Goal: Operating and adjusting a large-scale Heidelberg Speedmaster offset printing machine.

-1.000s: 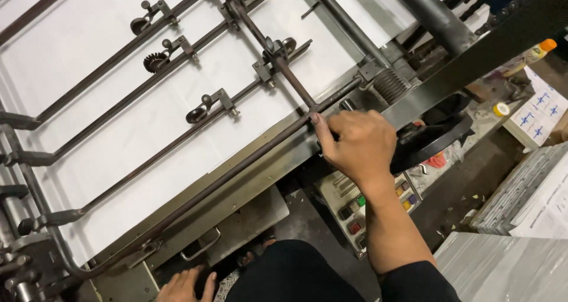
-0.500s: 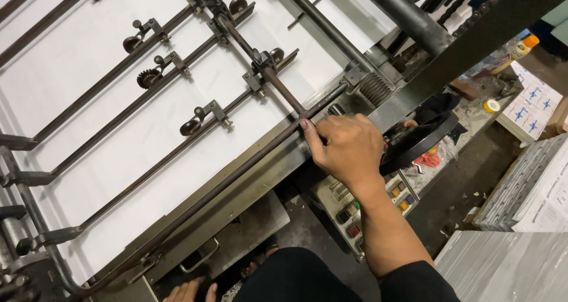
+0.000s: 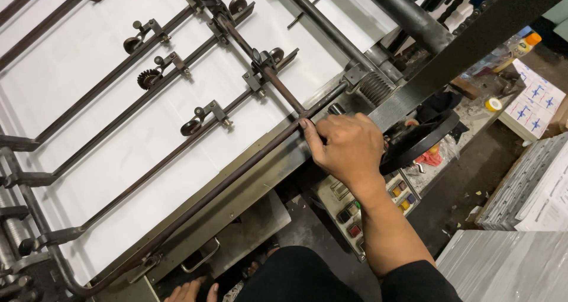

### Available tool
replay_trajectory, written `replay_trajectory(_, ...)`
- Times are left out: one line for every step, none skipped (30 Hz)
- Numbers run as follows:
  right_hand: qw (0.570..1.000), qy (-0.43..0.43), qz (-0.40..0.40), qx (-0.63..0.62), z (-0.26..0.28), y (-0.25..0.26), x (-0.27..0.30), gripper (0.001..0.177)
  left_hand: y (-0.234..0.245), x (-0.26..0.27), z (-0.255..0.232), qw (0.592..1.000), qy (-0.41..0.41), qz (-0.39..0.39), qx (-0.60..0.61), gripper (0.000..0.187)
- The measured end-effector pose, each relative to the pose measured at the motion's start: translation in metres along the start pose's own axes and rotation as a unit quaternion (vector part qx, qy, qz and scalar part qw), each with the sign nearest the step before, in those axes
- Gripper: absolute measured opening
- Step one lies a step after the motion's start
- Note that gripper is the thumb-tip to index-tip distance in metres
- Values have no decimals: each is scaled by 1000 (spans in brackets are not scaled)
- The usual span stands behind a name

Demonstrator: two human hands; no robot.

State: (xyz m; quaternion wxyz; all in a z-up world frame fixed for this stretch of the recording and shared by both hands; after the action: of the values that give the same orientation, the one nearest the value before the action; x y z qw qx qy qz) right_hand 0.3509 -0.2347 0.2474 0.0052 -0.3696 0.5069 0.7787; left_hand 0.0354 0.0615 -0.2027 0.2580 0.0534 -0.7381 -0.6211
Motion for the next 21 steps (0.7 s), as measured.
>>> replay_trajectory(1000,-1,-1,0,0,0,0,45,-1,0,0,1000,-1,0,-1,51)
replay_trajectory(1000,3,-6,0,1,1,0,45,0,1,0,1000,-1,-12,7,50)
replay_trajectory(1000,6,-12,-1,2,2,0,45,1,1,0,1000,-2,-24,14,49)
replay_trajectory(1000,6,-12,-1,1,2,0,45,-6,0,4,1000,-3,-25,13,49)
replay_trajectory(1000,7,-18,-3,1,3,1,45,-10,-1,6,999,-18,-44,25,50)
replay_trajectory(1000,10,-24,-5,2,3,1,45,-14,-2,9,997,-32,-64,37,50)
replay_trajectory(1000,9,-25,-5,2,3,1,45,-19,-3,11,997,-33,-65,36,50)
replay_trajectory(999,14,-31,-4,2,3,1,45,-25,-4,12,996,-35,-65,41,51)
replay_trajectory(999,19,-36,-3,2,4,1,46,-31,-6,14,996,-37,-66,46,52)
replay_trajectory(999,19,-36,-3,1,4,1,46,-16,-4,7,996,-37,-65,46,52)
replay_trajectory(999,21,-38,-2,1,4,2,45,-5,-2,2,998,-25,-36,37,53)
replay_trajectory(999,25,-40,-3,3,4,2,45,6,2,-1,1000,-11,-6,29,54)
replay_trajectory(999,25,-38,-5,3,4,3,45,18,3,-4,1000,-8,-5,28,54)
replay_trajectory(999,25,-39,-6,3,4,3,44,27,2,-8,1000,-8,24,17,55)
replay_trajectory(999,25,-40,-6,3,4,2,43,36,1,-12,999,-7,54,7,56)
replay_trajectory(999,27,-39,-8,3,4,3,43,43,2,-13,999,-4,53,8,56)
replay_trajectory(999,27,-38,-5,4,4,3,42,48,4,-15,998,-9,68,6,56)
replay_trajectory(999,29,-37,-3,4,4,3,41,52,5,-18,996,-14,83,6,56)
replay_trajectory(999,33,-36,-5,4,5,3,41,61,8,-22,997,-10,82,8,56)
replay_trajectory(999,34,-34,4,5,4,3,42,71,12,-26,998,-11,67,18,54)
replay_trajectory(999,35,-32,12,6,3,2,42,82,15,-30,998,-11,51,28,51)
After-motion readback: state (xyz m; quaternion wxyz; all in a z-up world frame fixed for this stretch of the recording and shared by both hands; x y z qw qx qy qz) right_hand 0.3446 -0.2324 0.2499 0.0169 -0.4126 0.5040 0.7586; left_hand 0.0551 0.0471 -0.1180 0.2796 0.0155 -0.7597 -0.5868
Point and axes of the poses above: each hand's wrist, its own x-axis away from the middle knuckle, its own y-axis out of the back of the hand, z = x × y, the point moved 6 cm from there along -x, towards the middle knuckle, and after that the axes turned 6 degrees about -x, right-handed, at the moved point
